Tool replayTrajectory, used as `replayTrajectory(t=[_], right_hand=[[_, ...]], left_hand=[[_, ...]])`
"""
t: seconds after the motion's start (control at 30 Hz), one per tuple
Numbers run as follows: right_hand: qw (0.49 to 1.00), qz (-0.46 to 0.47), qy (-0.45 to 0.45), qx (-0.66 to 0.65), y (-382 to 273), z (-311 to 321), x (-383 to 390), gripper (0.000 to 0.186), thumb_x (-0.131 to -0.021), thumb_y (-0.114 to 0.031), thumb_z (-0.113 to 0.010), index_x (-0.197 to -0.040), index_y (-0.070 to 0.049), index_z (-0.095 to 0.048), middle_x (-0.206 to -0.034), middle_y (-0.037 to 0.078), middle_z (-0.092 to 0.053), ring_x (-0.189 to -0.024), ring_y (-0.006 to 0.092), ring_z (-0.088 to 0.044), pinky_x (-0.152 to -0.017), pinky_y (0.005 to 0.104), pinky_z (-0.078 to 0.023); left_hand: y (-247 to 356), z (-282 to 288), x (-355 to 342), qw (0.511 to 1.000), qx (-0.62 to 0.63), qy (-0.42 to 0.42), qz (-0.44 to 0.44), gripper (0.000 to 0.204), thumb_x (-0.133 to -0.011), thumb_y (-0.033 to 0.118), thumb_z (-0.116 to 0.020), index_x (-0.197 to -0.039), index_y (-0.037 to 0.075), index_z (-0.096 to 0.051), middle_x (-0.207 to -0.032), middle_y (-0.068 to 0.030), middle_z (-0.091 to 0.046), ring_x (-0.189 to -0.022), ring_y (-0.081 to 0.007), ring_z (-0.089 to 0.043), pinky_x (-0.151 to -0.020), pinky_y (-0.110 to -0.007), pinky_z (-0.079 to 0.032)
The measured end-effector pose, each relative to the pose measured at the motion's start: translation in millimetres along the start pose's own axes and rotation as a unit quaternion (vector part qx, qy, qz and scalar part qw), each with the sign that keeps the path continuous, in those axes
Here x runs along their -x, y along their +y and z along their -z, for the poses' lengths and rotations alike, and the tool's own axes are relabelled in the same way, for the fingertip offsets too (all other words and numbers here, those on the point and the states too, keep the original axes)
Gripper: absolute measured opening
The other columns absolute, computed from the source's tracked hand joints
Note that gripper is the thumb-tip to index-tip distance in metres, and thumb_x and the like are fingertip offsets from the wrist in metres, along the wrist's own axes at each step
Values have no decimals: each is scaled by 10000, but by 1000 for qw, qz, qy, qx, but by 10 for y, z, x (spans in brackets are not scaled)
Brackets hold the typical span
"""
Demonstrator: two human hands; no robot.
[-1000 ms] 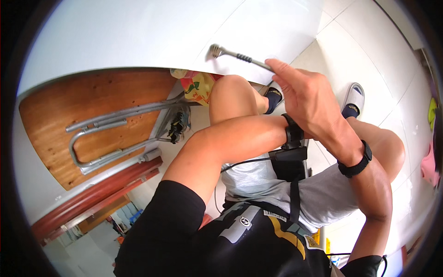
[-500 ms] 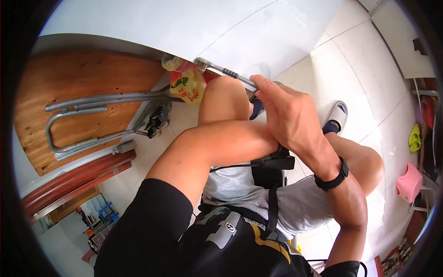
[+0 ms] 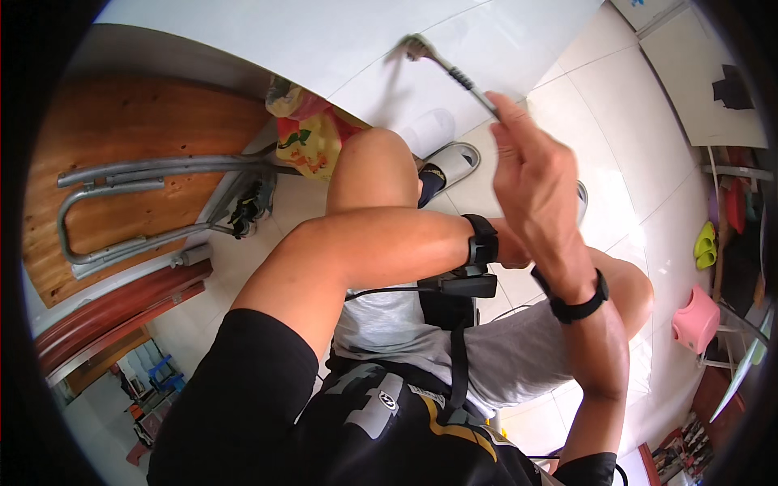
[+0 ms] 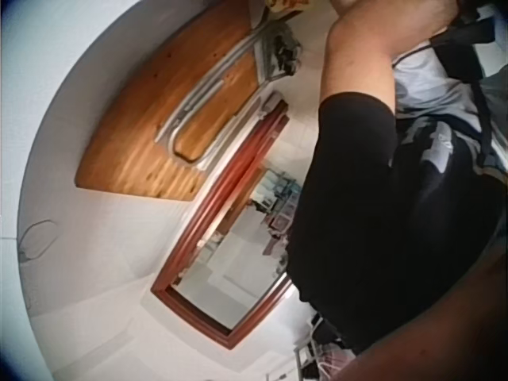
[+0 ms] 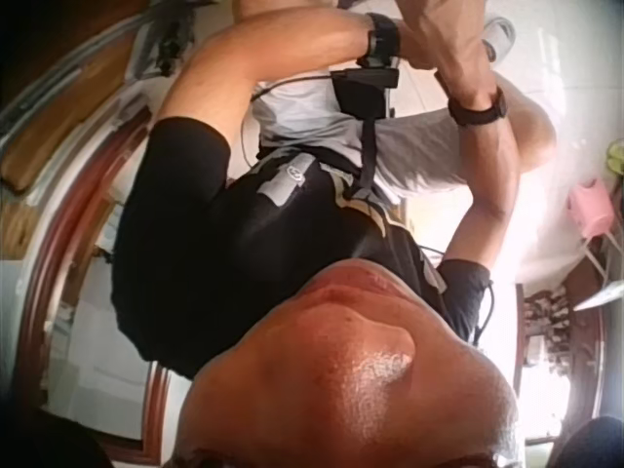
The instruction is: The recorder is using a specialized tool to work on a white cabinet surface.
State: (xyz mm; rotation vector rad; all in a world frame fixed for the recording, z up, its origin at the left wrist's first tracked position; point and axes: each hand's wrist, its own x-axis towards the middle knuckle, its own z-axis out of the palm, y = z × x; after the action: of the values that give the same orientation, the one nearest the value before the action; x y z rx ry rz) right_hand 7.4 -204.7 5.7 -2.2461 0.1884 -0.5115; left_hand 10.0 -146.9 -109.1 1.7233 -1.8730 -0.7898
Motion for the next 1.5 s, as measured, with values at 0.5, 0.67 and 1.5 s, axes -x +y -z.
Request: replayTrajectory(t=[0.5, 0.67, 1.5], right_hand=[[997, 16, -35, 63, 90, 21, 39, 308, -951, -73, -636, -1251, -116, -684, -827, 168, -711, -698, 378, -689, -631, 440, -545], [997, -57, -27, 51, 136, 71, 37, 351, -920, 1, -583, -1239, -95, -695, -809, 185, -703, -711, 372, -696, -637, 443, -546], [996, -84, 0, -20, 309, 95, 6, 299, -959, -80, -615, -1247, -25, -671, -751, 273, -635, -623, 357, -659, -595, 423, -503]], left_hand=[[8, -29, -34, 1000, 9, 7, -22, 263, -970, 49, -560, -1213, 67, -659, -1226, -140, -673, -1210, -209, -603, -1014, -372, -469], [25, -80, -32, 1000, 0, 0, -30, 259, -971, 51, -564, -1211, 67, -661, -1218, -139, -677, -1202, -209, -607, -1009, -372, -471], [-142, -293, 39, 999, 28, -25, -29, 297, -1002, 125, -580, -1298, 108, -575, -1185, -66, -653, -1089, -148, -633, -917, -319, -500]])
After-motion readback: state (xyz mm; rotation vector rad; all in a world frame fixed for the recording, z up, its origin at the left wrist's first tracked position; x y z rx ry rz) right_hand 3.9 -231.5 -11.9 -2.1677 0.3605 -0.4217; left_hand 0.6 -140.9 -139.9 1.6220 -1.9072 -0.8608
